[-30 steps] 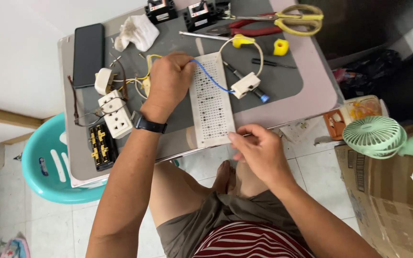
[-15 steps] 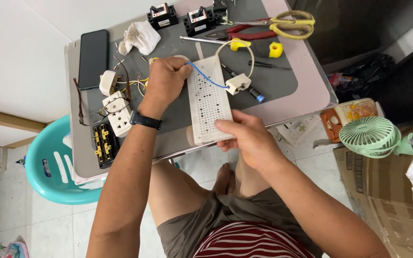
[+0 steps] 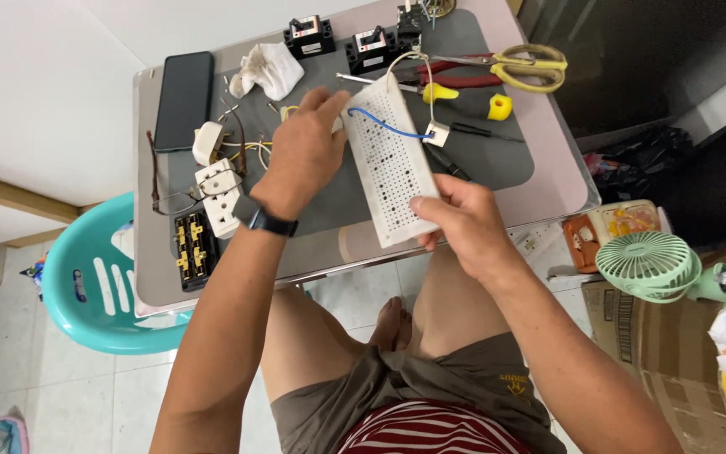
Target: Assembling and wiring a multi-outlet power strip using a screwdriver and various electrical components.
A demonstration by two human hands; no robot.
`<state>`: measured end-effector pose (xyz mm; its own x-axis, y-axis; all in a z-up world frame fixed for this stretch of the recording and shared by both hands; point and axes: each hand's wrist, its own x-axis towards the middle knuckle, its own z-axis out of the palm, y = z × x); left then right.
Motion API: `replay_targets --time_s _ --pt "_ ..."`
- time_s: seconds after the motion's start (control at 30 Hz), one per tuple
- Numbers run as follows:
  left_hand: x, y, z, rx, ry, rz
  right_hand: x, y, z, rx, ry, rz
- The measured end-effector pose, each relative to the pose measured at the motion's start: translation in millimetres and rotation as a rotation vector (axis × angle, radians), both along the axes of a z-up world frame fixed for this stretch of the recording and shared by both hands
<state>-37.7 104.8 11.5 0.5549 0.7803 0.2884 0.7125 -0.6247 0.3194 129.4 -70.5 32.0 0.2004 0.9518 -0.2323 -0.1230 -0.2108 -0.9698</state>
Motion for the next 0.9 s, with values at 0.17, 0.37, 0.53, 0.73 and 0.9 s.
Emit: replay_targets --time_s 0.17,0.37,0.53,0.73,0.9 --pt "34 -32 10 0.461 0.079 0.023 -8 2 -3 -0.007 -0.087 -0.005" --pt "111 -72 20 0.599 0.386 0.122 -25 4 -22 0.002 -0.377 -0.059" --pt "100 -62 33 0.68 0.104 0.065 -12 -5 -24 0.111 -0.237 -0.083" --pt "15 -58 100 0.112 -0.547 -0.246 6 -8 -28 0.124 0.155 -0.061" --pt "-20 -53 126 -0.162 -0.778 -0.4 4 -20 -19 0.227 0.059 0.045"
